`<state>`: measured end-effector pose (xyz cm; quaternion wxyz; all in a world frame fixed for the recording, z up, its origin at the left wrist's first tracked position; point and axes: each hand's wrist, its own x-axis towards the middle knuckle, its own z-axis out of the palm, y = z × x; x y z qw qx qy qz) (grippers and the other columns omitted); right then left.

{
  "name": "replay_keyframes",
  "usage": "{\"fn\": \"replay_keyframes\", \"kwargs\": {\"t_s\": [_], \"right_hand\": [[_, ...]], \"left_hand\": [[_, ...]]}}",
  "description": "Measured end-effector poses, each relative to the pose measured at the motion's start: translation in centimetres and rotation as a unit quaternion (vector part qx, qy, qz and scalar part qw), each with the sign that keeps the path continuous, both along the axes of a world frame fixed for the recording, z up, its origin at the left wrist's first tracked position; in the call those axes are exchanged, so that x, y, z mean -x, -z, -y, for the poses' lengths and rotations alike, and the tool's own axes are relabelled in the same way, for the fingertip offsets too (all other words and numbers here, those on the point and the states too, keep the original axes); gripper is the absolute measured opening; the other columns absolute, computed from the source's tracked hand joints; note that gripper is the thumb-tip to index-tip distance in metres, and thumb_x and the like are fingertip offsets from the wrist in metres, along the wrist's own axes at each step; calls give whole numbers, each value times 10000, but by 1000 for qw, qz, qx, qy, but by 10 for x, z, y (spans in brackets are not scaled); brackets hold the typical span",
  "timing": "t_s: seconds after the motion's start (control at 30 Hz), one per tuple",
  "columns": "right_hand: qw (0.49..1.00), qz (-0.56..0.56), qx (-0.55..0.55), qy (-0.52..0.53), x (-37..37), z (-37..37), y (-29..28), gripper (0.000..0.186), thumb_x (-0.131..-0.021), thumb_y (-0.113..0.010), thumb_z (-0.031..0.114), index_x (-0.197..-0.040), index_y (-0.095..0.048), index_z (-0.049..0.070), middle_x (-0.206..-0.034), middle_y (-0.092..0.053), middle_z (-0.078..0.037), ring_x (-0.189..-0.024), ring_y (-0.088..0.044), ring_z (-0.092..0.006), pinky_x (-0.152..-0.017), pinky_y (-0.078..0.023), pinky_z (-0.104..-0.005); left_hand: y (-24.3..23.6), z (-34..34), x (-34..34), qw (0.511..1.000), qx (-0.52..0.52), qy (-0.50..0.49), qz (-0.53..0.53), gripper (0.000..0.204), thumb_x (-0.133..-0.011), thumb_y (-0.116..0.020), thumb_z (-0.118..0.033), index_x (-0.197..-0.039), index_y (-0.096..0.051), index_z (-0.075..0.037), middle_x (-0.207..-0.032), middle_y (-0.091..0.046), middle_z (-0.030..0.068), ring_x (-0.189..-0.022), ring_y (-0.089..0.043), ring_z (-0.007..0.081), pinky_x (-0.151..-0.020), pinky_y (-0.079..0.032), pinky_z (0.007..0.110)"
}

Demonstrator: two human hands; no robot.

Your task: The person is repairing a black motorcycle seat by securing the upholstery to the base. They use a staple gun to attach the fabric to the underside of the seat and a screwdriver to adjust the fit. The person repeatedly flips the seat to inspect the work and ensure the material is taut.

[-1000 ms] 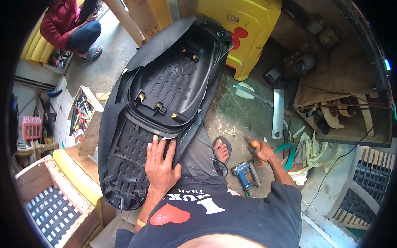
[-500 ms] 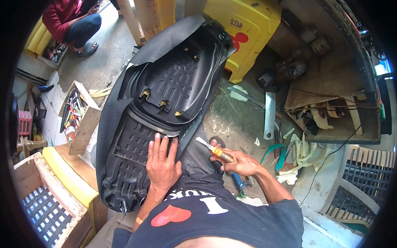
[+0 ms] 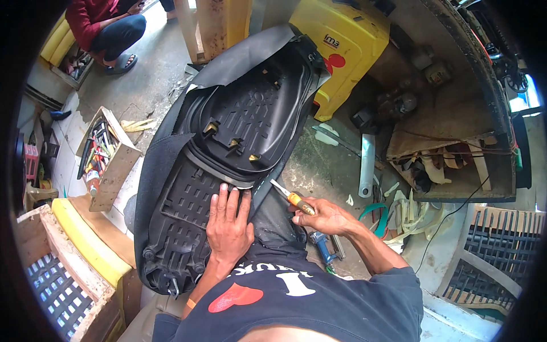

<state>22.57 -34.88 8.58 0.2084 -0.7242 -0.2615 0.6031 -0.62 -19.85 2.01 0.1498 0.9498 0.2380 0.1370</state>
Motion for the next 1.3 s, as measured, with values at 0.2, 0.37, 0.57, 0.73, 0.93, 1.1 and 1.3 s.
{"fn": "replay_keyframes", "kwargs": {"t_s": [0.2, 0.37, 0.57, 0.73, 0.93, 1.1, 1.3], "right_hand": [[999, 24, 8, -41, -4, -15, -10, 589, -956, -720, 402, -1438, -671, 68, -1449, -620, -163, -1338, -600, -302, -1154, -428, -415], [998, 28, 0, -47, -7, -17, -6, 546, -964, -714, 361, -1397, -688, 30, -1415, -619, -151, -1247, -652, -282, -1101, -475, -399], [998, -5, 49, 38, 5, -30, -14, 514, -965, -723, 286, -1398, -676, 13, -1355, -670, -120, -1198, -674, -231, -1068, -490, -369], [997, 21, 44, 54, 16, -29, -4, 497, -955, -732, 283, -1376, -693, 22, -1257, -715, -100, -1142, -673, -197, -1018, -495, -342], [984, -97, -50, 142, 14, 0, 10, 572, -956, -736, 309, -1446, -647, 28, -1193, -670, -47, -1002, -605, -126, -920, -499, -310], [999, 13, -43, -2, 0, -10, 3, 576, -930, -730, 311, -1450, -649, 78, -1399, -650, -114, -1239, -627, -249, -1089, -466, -380], [997, 54, -32, -41, 7, -14, 8, 489, -865, -687, 195, -1332, -681, 51, -1395, -606, -144, -1271, -615, -314, -1112, -461, -388]], "left_hand": [[-1, -1, 0, 1000, 4, 8, -4, 808, -733, -771, -138, -1520, -597, -85, -1548, -534, 179, -1554, -392, 405, -1294, -304, 528], [-1, 1, 0, 1000, -1, 3, -10, 784, -748, -749, -119, -1516, -600, -74, -1547, -540, 182, -1547, -402, 415, -1289, -314, 532], [0, -1, -1, 1000, -9, 6, 2, 755, -750, -728, -88, -1496, -615, -57, -1539, -557, 197, -1528, -426, 436, -1269, -351, 536], [-2, -4, -4, 1000, 3, -2, 6, 784, -715, -762, -85, -1486, -621, -60, -1521, -565, 198, -1526, -426, 440, -1251, -377, 550], [2, -4, -3, 999, 15, 10, 26, 799, -696, -798, -101, -1477, -634, -85, -1520, -568, 187, -1524, -433, 432, -1243, -392, 552], [1, -6, -6, 999, 17, 11, 25, 797, -697, -803, -105, -1476, -637, -87, -1527, -563, 190, -1524, -432, 437, -1249, -383, 548], [6, -1, -2, 1000, -5, 15, 17, 763, -733, -768, -114, -1483, -632, -87, -1534, -558, 196, -1529, -425, 440, -1258, -370, 545]]}}
